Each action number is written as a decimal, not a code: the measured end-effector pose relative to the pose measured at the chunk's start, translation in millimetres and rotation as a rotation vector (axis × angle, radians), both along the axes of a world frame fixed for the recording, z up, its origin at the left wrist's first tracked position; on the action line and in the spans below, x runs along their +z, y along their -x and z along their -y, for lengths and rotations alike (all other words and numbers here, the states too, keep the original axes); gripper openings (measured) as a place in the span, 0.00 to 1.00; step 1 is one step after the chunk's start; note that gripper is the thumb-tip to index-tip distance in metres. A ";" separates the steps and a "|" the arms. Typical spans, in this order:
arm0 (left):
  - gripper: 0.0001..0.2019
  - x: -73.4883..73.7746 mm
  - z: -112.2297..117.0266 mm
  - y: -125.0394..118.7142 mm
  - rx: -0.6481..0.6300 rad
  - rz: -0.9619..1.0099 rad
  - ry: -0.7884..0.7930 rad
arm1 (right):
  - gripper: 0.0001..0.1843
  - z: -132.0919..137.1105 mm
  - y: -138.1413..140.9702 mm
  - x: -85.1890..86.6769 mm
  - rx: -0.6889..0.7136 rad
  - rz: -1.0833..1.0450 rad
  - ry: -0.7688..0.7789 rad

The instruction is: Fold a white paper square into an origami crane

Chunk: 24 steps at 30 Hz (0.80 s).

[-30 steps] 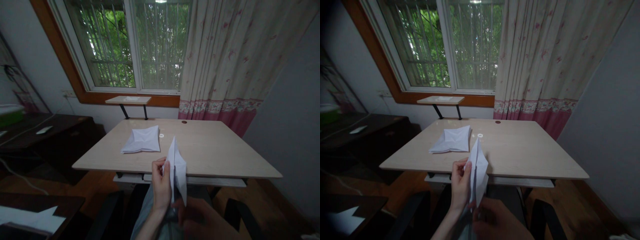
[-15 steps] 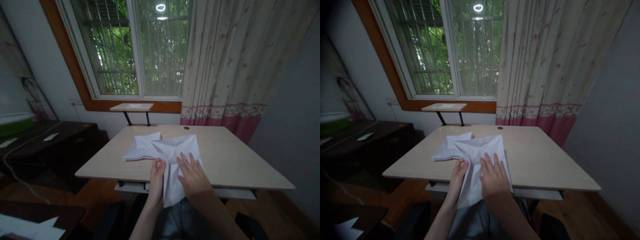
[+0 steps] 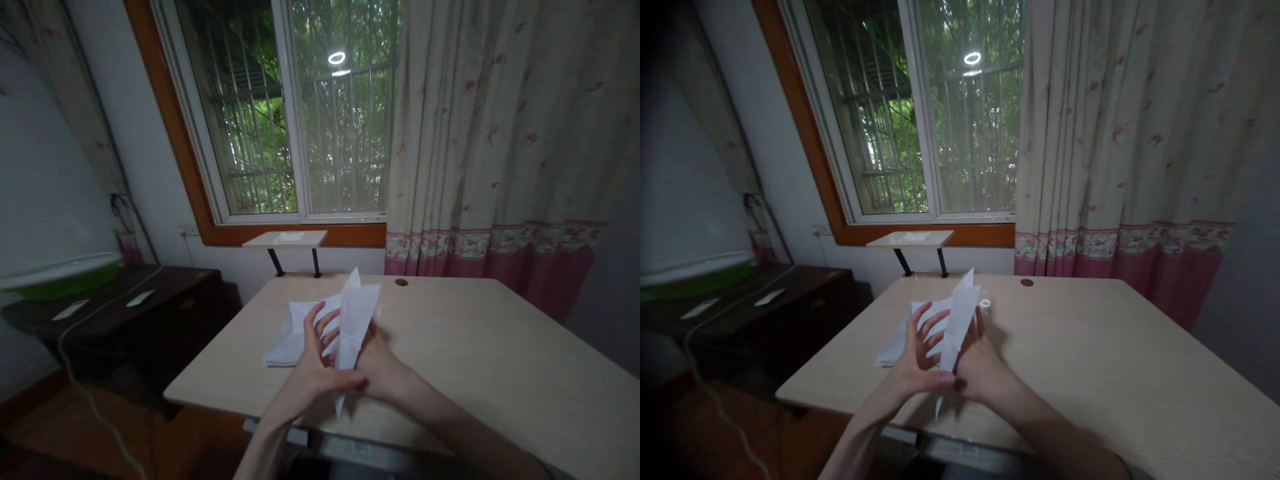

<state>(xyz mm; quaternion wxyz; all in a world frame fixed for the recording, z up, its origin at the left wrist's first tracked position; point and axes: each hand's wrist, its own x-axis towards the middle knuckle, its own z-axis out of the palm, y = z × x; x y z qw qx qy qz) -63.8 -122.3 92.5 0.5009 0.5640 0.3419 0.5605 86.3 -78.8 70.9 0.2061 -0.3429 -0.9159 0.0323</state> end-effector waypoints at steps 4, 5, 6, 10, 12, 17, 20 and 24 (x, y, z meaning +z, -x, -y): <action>0.41 1.5 -12.8 4.6 0.215 -0.026 -0.052 | 0.39 -2.3 29.1 10.1 -0.067 -0.103 0.142; 0.38 1.6 -17.8 9.6 0.230 -0.021 -0.043 | 0.46 -3.6 33.9 14.3 -0.148 -0.114 0.199; 0.35 1.3 -23.7 16.4 0.252 -0.016 -0.038 | 0.52 -5.8 37.0 19.0 -0.197 -0.114 0.248; 0.21 -4.9 -58.2 54.0 0.567 -0.110 -0.044 | 0.48 -26.1 38.5 34.7 -0.127 -0.057 0.337; 0.18 -11.3 -79.1 72.9 0.628 -0.267 0.013 | 0.42 -40.8 38.9 33.9 -0.108 -0.019 0.406; 0.11 -37.0 -112.3 107.4 0.490 -0.708 0.252 | 0.35 -65.9 44.7 -9.6 -0.135 0.122 0.525; 0.13 -55.8 -112.0 118.8 0.562 -0.862 0.284 | 0.35 -63.6 42.8 -49.3 -0.115 0.206 0.483; 0.19 -78.0 -104.8 123.5 0.714 -1.042 0.309 | 0.36 -48.2 38.5 -87.3 -0.101 0.117 0.352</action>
